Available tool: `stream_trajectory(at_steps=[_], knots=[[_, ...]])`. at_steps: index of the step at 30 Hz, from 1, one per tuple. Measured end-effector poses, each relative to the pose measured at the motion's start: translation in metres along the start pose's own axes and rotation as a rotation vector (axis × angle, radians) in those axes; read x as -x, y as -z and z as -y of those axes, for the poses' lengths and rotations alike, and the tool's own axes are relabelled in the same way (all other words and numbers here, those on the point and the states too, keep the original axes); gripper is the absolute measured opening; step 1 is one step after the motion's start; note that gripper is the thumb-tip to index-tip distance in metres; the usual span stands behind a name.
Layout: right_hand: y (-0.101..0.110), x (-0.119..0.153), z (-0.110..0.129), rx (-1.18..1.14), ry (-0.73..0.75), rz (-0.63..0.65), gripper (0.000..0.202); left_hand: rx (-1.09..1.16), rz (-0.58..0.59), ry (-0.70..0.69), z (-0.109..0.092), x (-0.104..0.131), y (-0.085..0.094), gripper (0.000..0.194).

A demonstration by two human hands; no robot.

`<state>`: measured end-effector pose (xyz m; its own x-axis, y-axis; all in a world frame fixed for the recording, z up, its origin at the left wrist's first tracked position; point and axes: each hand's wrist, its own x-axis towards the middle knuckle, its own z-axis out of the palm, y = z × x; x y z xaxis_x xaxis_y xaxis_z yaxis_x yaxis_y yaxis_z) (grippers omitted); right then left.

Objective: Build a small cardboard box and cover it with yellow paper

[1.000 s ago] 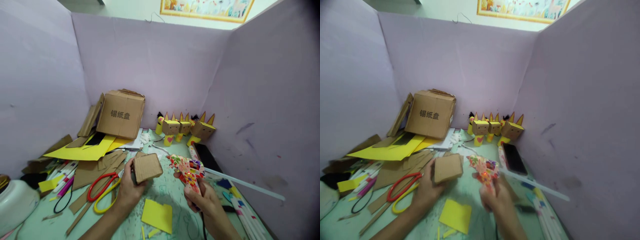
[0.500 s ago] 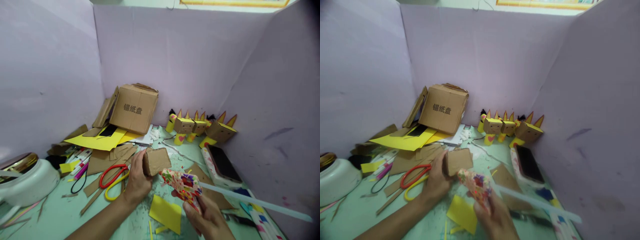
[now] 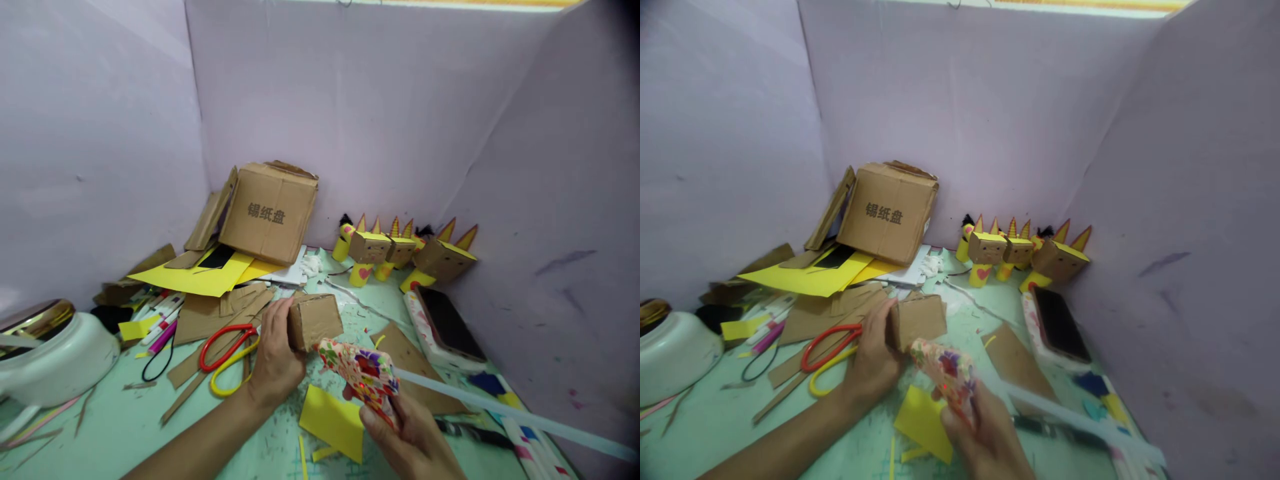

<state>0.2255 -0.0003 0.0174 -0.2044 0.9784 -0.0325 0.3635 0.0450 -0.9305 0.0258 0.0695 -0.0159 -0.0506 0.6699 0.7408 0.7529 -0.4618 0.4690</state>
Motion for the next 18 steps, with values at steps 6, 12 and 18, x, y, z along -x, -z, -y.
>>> stream_trajectory(at_steps=[6, 12, 18], knots=[[-0.005, 0.003, 0.005, 0.003, 0.011, -0.071, 0.039, 0.011, 0.005, 0.018, 0.001, 0.001, -0.002, 0.07], [-0.006, 0.002, 0.014, 0.032, 0.054, -0.074, 0.035, 0.014, 0.01, -0.015, -0.001, 0.0, 0.0, 0.067], [-0.006, 0.002, 0.012, 0.005, 0.058, -0.077, 0.035, 0.018, 0.003, -0.04, -0.001, -0.001, 0.0, 0.066]])
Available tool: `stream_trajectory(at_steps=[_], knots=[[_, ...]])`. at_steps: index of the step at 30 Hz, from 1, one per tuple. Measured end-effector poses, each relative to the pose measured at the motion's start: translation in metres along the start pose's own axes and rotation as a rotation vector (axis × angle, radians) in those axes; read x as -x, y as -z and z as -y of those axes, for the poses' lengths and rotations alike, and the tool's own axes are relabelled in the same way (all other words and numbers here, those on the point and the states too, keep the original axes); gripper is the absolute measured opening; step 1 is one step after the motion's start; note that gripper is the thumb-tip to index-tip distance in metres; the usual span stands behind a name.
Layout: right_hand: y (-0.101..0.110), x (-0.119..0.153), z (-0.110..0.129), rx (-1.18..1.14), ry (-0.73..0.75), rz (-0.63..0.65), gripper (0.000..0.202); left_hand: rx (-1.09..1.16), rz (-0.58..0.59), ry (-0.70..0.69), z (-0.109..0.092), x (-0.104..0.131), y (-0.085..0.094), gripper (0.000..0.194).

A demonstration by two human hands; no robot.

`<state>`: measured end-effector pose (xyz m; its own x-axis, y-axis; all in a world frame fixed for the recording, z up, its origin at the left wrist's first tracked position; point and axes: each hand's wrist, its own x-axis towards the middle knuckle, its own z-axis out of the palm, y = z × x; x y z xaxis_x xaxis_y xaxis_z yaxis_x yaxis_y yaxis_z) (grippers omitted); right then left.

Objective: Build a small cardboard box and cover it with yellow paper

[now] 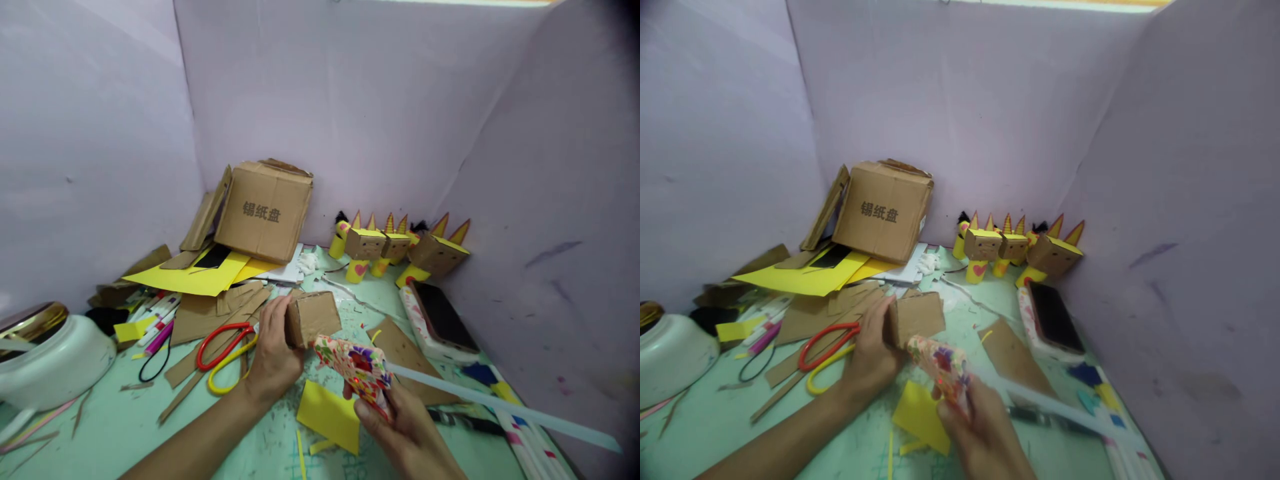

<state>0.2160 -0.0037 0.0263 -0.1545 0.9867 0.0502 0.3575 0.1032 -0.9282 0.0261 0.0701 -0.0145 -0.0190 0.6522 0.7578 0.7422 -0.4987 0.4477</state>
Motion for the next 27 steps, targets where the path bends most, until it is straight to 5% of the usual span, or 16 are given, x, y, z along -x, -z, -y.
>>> stream_trajectory(at_steps=[27], knots=[[0.012, -0.007, -0.006, -0.068, 0.001, -0.108, 0.036, 0.105, 0.017, 0.089, 0.002, -0.003, 0.002, 0.069]])
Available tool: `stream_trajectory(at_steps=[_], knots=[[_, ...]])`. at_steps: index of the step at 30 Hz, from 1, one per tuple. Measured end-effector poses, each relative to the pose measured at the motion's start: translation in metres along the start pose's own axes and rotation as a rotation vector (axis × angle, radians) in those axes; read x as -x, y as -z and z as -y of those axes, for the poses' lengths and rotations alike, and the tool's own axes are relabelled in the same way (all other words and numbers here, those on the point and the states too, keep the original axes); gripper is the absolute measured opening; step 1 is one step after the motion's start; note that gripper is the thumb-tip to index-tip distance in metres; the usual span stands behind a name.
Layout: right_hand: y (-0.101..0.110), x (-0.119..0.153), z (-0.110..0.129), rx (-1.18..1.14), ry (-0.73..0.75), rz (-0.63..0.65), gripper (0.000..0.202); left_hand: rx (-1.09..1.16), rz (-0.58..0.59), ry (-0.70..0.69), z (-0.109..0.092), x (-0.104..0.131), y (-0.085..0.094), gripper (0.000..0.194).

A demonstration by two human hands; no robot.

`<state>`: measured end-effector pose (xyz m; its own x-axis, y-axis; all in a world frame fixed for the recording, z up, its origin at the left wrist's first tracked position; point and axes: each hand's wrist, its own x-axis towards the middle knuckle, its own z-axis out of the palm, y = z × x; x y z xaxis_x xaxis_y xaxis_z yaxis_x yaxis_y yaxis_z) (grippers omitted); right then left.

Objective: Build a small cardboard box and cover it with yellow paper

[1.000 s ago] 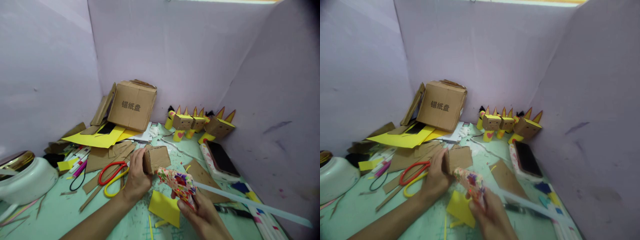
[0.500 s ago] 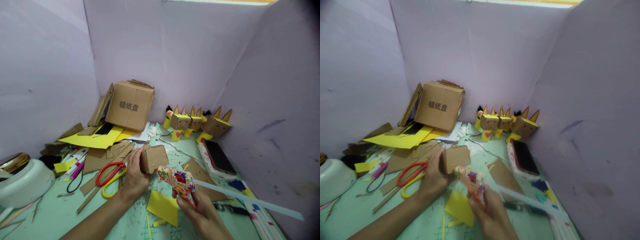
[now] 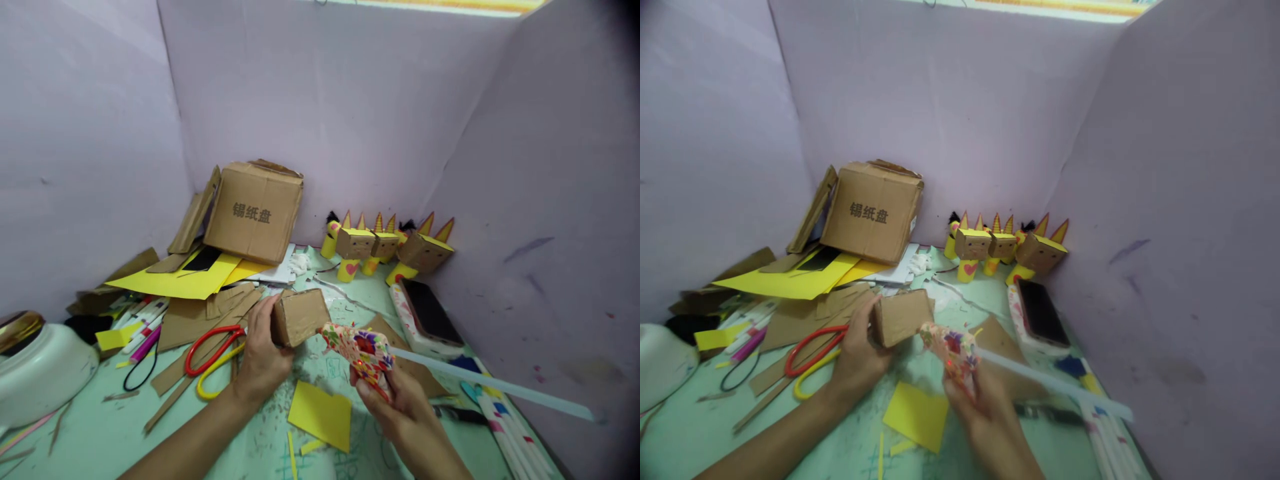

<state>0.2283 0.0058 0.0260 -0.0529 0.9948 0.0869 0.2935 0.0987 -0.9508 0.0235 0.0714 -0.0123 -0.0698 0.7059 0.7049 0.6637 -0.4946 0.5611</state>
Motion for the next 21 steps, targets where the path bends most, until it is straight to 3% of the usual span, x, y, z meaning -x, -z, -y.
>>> stream_trajectory(at_steps=[13, 21], knots=[[0.0063, -0.0032, -0.0082, 0.011, -0.103, -0.146, 0.036, 0.051, 0.012, 0.019, 0.0028, 0.0005, -0.0006, 0.071], [0.0075, -0.005, -0.0067, 0.013, -0.086, -0.185, 0.04, 0.059, 0.007, 0.048, 0.0021, 0.0, -0.0005, 0.07]])
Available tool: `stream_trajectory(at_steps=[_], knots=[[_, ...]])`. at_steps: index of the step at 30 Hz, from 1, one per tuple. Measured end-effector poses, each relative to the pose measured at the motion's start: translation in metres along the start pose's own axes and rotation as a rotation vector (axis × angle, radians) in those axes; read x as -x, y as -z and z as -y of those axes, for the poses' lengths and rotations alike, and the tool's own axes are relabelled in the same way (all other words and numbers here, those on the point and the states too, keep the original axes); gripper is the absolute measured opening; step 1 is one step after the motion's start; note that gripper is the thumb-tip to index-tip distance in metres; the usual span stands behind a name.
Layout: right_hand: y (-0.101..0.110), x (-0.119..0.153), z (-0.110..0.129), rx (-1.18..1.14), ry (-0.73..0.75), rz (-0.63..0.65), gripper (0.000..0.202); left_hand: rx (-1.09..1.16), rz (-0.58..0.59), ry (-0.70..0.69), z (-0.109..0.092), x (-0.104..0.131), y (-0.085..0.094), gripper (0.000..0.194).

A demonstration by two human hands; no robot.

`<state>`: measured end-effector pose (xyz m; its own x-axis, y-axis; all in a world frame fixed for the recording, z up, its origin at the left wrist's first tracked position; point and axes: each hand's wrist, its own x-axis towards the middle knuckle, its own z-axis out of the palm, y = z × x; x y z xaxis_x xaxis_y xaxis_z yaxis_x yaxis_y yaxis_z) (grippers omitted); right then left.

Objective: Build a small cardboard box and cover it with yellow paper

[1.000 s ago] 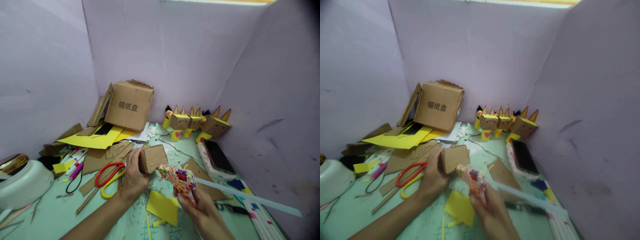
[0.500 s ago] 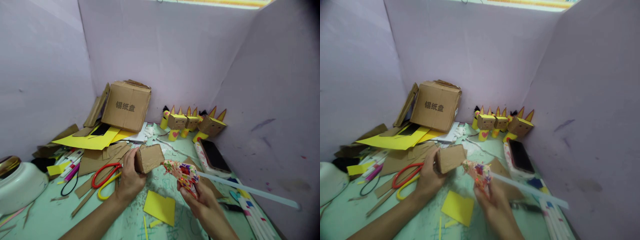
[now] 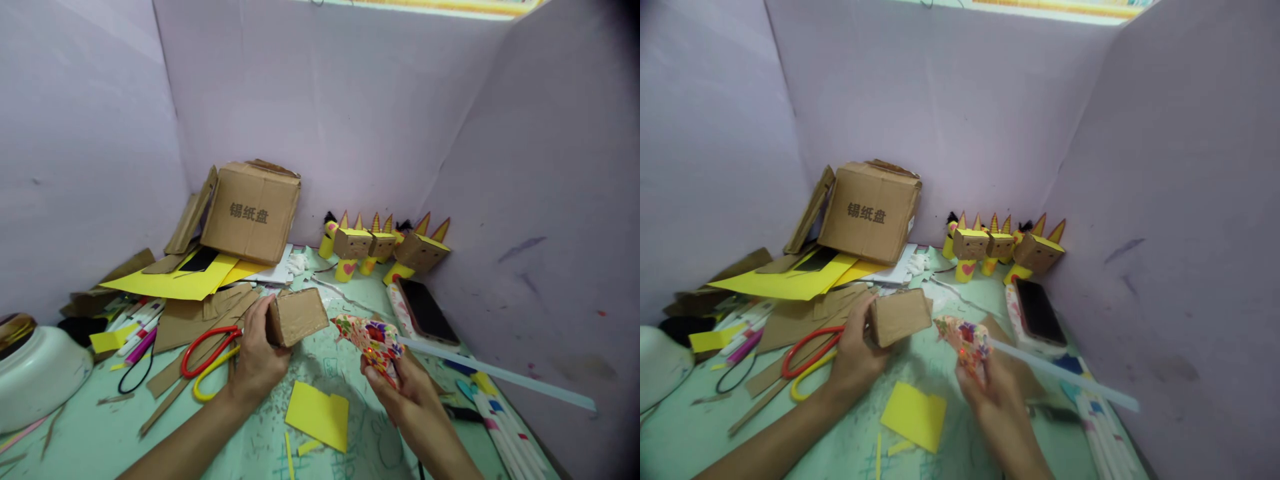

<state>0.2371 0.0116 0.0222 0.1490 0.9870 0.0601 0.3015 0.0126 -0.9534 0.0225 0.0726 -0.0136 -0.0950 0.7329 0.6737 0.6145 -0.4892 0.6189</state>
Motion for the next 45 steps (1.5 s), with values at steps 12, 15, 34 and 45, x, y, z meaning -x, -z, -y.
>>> stream_trajectory(at_steps=[12, 15, 34, 45], knots=[[0.005, -0.002, 0.0, 0.044, 0.033, 0.067, 0.036, 0.014, 0.062, -0.059, 0.002, 0.001, 0.001, 0.071], [0.005, -0.003, -0.001, 0.047, 0.044, 0.054, 0.037, 0.007, 0.086, -0.093, -0.001, 0.001, 0.002, 0.071], [0.006, -0.003, -0.002, 0.07, 0.066, 0.042, 0.033, 0.031, 0.174, -0.132, -0.003, 0.003, 0.003, 0.074], [-0.005, 0.009, 0.011, 0.014, 0.021, 0.103, 0.033, 0.01, 0.102, -0.23, -0.001, 0.006, -0.005, 0.074]])
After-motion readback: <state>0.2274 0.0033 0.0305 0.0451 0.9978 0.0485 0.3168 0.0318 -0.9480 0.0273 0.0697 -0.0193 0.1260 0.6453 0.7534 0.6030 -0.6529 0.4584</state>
